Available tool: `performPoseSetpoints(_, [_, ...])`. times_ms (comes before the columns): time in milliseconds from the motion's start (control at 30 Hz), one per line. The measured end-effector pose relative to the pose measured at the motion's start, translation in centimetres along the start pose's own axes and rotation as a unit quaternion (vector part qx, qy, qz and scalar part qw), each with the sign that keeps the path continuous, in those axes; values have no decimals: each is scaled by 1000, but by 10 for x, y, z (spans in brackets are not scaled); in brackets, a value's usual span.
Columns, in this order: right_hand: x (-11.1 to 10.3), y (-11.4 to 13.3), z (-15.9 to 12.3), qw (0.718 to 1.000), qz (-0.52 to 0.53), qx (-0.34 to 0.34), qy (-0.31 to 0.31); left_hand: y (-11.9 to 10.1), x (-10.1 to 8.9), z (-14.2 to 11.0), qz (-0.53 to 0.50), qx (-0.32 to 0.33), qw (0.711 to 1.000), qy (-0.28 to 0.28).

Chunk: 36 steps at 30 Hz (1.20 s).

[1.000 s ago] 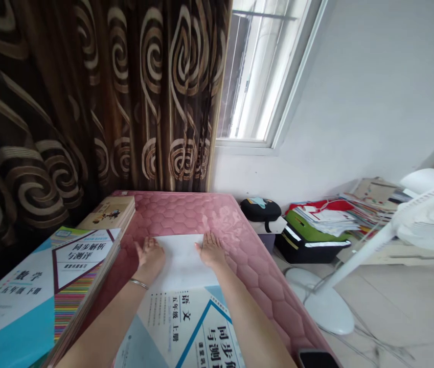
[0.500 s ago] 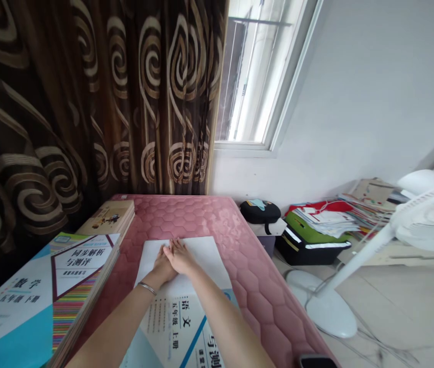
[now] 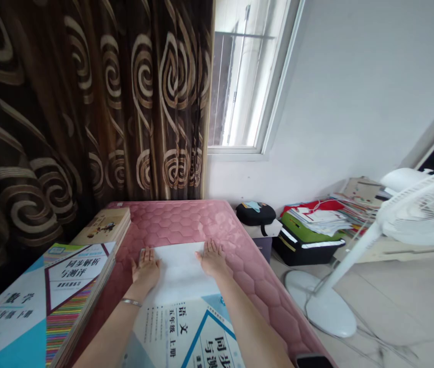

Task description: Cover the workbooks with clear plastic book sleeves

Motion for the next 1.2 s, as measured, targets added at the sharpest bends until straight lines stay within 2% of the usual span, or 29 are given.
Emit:
performPoseSetpoints(133, [-3, 6, 1, 999, -33, 20, -6, -11, -7, -46, -2, 26, 999, 27])
performPoseSetpoints(233, [-9, 25, -2, 998, -47, 23, -37, -4, -12, -80, -17, 63, 998, -6])
performPoseSetpoints(333, [-12, 70, -11, 996, -6, -46, -73, 10, -16, -98, -31, 77, 996, -36])
performPoseSetpoints(467, [-5, 141, -21, 987, 45, -128, -83, 18, -18, -100, -48, 90, 993, -56])
performPoseSetpoints(600, [4, 181, -11, 988, 71, -116, -69, 17, -14, -97, -48, 84, 995, -40])
performPoseSetpoints(700, [8, 192, 10, 994, 58, -81, -55, 17, -8, -98, -59, 87, 993, -55])
performPoseSetpoints(833, [10, 203, 40, 997, 45, -29, -58, 19, 0, -100, -71, 98, 987, -107])
performPoseSetpoints(933, [12, 208, 53, 997, 46, -5, -58, 21, 4, -101, -65, 107, 984, -129])
performPoseSetpoints(1033, [13, 209, 50, 996, 53, -9, -69, 21, 4, -102, -58, 109, 982, -146])
performPoseSetpoints(1200, [12, 205, 16, 994, 60, -50, -77, 19, 2, -102, -66, 98, 981, -157])
Point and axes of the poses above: each hand's wrist, its own z-axis towards the middle knuckle, its own x-axis out of the palm, y = z × x, the point moved 3 cm from there along z, towards the middle knuckle, and after that the axes turned 12 degrees about -y, right-handed, at the moved point
